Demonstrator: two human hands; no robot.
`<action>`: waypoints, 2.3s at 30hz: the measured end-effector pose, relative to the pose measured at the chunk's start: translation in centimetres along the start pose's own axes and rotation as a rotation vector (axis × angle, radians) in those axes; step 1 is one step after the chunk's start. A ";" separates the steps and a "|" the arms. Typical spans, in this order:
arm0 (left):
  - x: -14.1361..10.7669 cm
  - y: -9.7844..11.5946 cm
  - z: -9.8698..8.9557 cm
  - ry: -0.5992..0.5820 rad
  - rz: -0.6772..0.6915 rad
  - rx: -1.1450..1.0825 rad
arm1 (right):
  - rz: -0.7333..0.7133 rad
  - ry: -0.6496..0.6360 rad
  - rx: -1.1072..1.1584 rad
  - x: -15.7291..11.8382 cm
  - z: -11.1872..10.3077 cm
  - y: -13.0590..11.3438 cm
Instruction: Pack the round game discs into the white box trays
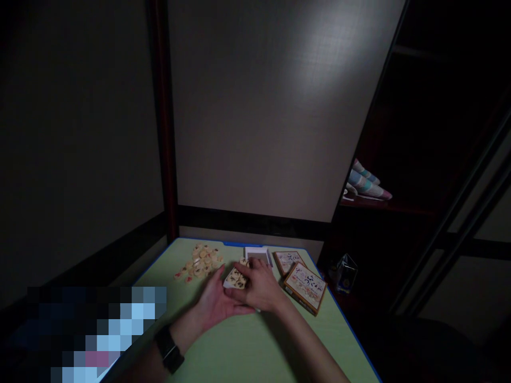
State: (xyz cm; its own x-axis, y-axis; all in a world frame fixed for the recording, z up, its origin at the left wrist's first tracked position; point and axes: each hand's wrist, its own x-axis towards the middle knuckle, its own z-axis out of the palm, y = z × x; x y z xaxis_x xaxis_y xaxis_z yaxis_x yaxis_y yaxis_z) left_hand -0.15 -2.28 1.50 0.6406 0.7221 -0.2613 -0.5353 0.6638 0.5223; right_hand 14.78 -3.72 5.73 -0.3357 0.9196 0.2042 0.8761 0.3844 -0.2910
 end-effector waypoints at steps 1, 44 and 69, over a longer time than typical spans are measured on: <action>-0.1 0.1 0.2 -0.020 -0.014 -0.036 | 0.007 0.005 -0.004 0.4 -0.1 -0.5; 0.1 0.6 1.5 0.174 0.350 -0.289 | 0.304 0.058 0.212 2.6 5.0 -3.6; 0.7 0.9 0.1 0.206 0.451 -0.389 | 0.136 0.067 0.195 2.2 4.7 -3.5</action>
State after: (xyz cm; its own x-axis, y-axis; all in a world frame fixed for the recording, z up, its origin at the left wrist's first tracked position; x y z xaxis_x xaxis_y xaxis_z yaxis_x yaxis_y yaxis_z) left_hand -0.13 -1.14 1.84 0.2067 0.9446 -0.2552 -0.9139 0.2795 0.2944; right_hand 9.30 -2.70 2.78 -0.1898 0.9589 0.2109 0.8260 0.2721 -0.4936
